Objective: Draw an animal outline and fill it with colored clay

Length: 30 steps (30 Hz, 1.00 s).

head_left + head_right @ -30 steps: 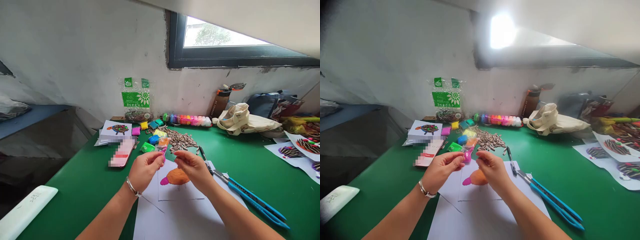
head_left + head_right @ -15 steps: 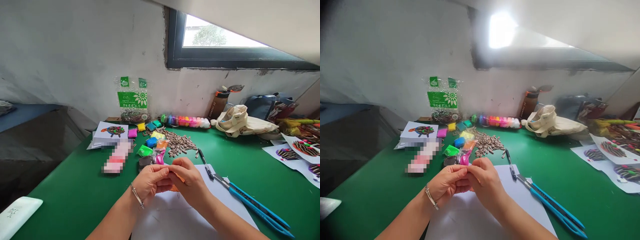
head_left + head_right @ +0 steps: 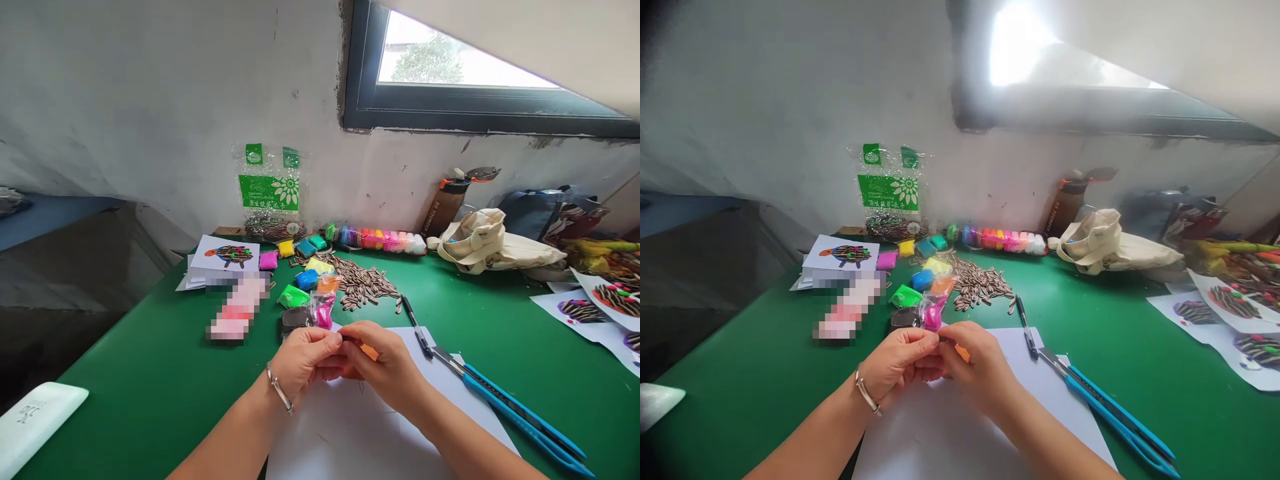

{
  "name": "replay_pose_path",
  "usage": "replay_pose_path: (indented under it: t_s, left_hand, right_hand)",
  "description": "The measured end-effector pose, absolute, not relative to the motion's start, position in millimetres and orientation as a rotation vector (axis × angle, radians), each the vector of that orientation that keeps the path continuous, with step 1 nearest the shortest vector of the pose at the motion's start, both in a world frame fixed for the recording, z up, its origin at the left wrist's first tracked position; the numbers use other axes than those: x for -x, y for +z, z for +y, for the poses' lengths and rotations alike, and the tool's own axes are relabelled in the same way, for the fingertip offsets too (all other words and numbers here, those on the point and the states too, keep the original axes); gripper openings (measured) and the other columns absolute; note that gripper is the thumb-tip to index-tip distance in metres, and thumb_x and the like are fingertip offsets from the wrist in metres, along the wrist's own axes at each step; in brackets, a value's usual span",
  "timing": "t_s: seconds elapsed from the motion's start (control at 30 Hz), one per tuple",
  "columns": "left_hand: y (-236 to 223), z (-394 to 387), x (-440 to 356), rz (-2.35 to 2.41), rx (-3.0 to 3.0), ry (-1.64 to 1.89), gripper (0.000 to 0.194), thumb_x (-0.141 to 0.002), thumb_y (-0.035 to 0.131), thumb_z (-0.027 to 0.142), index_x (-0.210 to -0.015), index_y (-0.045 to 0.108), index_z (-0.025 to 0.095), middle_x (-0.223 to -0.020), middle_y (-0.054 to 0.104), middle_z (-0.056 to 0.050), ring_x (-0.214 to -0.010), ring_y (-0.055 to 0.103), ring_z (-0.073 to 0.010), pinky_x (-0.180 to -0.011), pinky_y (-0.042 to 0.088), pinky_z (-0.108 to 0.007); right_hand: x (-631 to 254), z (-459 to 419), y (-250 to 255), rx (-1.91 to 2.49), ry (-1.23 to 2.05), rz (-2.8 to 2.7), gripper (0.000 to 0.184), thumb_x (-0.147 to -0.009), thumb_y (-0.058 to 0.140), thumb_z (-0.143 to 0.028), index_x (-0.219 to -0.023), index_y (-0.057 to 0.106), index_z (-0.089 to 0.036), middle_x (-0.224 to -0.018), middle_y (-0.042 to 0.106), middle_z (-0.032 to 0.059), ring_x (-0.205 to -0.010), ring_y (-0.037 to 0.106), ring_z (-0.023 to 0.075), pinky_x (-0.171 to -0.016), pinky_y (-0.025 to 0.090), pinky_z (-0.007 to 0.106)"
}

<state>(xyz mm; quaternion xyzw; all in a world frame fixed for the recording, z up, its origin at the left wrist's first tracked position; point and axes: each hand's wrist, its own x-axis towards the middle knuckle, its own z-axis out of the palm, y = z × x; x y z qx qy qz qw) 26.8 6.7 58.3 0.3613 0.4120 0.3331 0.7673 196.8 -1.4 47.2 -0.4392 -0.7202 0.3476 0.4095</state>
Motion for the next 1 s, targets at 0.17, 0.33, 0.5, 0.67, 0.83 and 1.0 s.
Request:
replay_pose_path:
  t_s: [0.17, 0.33, 0.5, 0.67, 0.83, 1.0]
  left_hand:
    - [57.7, 8.0, -28.0, 0.880, -0.765, 0.762, 0.042, -0.065, 0.083, 0.048, -0.081, 0.073, 0.010, -0.070, 0.069, -0.007, -0.070, 0.066, -0.0182, -0.066, 0.046, -0.027]
    - [57.1, 8.4, -29.9, 0.884, -0.769, 0.791, 0.043, -0.061, 0.085, 0.048, -0.077, 0.072, 0.010, -0.068, 0.067, -0.008, -0.063, 0.063, -0.0167, -0.058, 0.042, -0.026]
    - [54.1, 8.1, -29.8, 0.888, -0.804, 0.765, 0.044, -0.065, 0.082, 0.050, -0.079, 0.072, 0.010, -0.069, 0.067, -0.008, -0.065, 0.062, -0.0165, -0.061, 0.042, -0.026]
    - [54.5, 9.4, -28.9, 0.927, -0.784, 0.722, 0.044, -0.065, 0.083, 0.049, -0.081, 0.071, 0.011, -0.072, 0.069, -0.009, -0.071, 0.065, -0.0192, -0.069, 0.045, -0.030]
    - [58.4, 10.1, -30.0, 0.926, -0.784, 0.730, 0.043, -0.061, 0.085, 0.049, -0.073, 0.070, 0.011, -0.064, 0.065, -0.006, -0.063, 0.061, -0.0158, -0.060, 0.041, -0.026]
    - [57.8, 10.4, -30.2, 0.929, -0.798, 0.731, 0.044, -0.062, 0.084, 0.050, -0.073, 0.071, 0.010, -0.061, 0.063, -0.005, -0.060, 0.058, -0.0138, -0.059, 0.041, -0.025]
  right_hand:
    - [-196.0, -2.7, 44.4, 1.109, 0.944, -1.806, 0.025, -0.094, 0.048, -0.027, -0.099, 0.073, -0.026, -0.097, 0.067, 0.0068, -0.090, 0.064, 0.0188, -0.078, 0.054, 0.030]
    - [-194.4, -1.7, 40.3, 1.109, 0.891, -1.772, 0.023, -0.092, 0.050, -0.023, -0.104, 0.070, -0.024, -0.098, 0.067, 0.0074, -0.087, 0.064, 0.0180, -0.071, 0.056, 0.028]
    - [-194.6, -0.9, 44.8, 1.110, 0.884, -1.782, 0.019, -0.091, 0.051, -0.020, -0.091, 0.070, -0.023, -0.087, 0.065, 0.0050, -0.077, 0.061, 0.0148, -0.061, 0.053, 0.022]
    - [-194.1, 0.7, 46.9, 1.119, 0.849, -1.810, 0.022, -0.092, 0.050, -0.017, -0.084, 0.070, -0.022, -0.083, 0.063, 0.0037, -0.074, 0.060, 0.0132, -0.063, 0.051, 0.021]
    - [-193.7, 1.0, 45.6, 1.076, 0.848, -1.763, 0.019, -0.089, 0.052, -0.015, -0.096, 0.069, -0.021, -0.086, 0.063, 0.0041, -0.077, 0.061, 0.0139, -0.065, 0.051, 0.022]
    - [-193.6, 0.3, 48.5, 1.113, 0.872, -1.772, 0.017, -0.088, 0.054, -0.014, -0.088, 0.069, -0.021, -0.082, 0.062, 0.0024, -0.075, 0.060, 0.0136, -0.066, 0.050, 0.023]
